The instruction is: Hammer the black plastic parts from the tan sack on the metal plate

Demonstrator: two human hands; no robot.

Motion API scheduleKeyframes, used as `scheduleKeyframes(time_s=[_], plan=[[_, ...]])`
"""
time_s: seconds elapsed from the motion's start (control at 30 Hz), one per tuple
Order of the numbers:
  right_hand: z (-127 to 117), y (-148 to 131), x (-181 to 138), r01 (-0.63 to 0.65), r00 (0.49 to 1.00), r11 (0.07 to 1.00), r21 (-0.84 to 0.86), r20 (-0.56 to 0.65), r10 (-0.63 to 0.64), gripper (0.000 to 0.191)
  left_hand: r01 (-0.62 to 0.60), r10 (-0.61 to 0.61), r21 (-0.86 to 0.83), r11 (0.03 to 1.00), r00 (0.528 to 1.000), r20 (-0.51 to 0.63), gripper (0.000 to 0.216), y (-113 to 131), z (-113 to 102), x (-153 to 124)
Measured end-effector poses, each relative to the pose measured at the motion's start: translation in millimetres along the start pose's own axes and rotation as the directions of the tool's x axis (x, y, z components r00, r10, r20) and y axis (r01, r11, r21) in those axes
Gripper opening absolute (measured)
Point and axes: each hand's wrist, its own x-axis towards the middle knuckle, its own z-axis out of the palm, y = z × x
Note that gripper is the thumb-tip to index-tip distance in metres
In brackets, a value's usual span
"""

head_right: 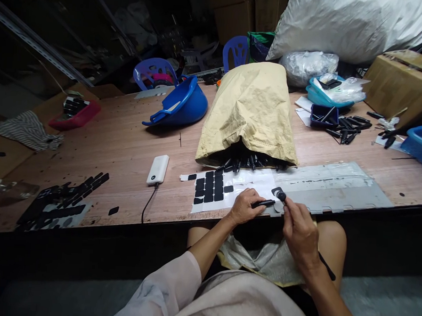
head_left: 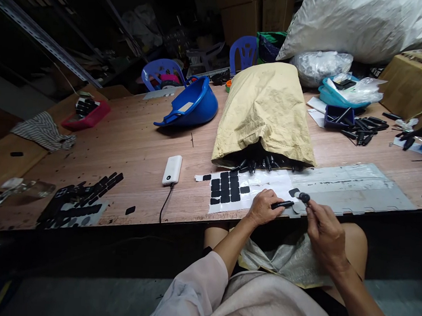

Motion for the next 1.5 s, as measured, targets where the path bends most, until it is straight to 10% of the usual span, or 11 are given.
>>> scheduleKeyframes(time_s=[0.37,0.87,1.07,1.17,1.27,1.4,1.5], plan=[[12.7,109.7,70.0,-0.287,0.918,0.810,-0.511,0.095,0.385,0.032,0.000,0.000,0.045,0.999,1.000,0.007,0.023,4.2,0.5,1.2],[39.9,110.5,79.9,-0.231,0.930,0.803,-0.549,0.118,0.348,0.036,-0.024,0.023,0.072,0.997,1.000,0.015,0.017,4.9,-5.9,-1.9],[41.7,110.8,79.6,-0.218,0.933,0.802,-0.556,0.123,0.339,0.035,-0.227,0.227,-0.020,0.974,0.974,0.018,0.024,24.3,14.5,-57.5],[42.8,110.7,79.8,-0.219,0.929,0.799,-0.561,0.131,0.346,0.036,-0.284,0.281,-0.029,0.958,0.920,0.272,0.030,24.9,38.4,-95.0],[43.3,110.3,80.4,-0.222,0.923,0.791,-0.570,0.138,0.358,0.037,-0.058,0.001,0.099,0.993,0.867,0.498,0.031,16.6,54.1,-112.4],[43.7,110.2,80.4,-0.221,0.926,0.795,-0.565,0.133,0.352,0.037,0.253,-0.486,0.428,0.868,0.612,0.624,0.028,3.5,55.9,-107.5],[44.0,110.8,79.7,-0.223,0.929,0.802,-0.555,0.129,0.347,0.037,0.290,-0.598,0.529,0.798,0.498,0.628,0.027,-0.2,55.3,-102.9]])
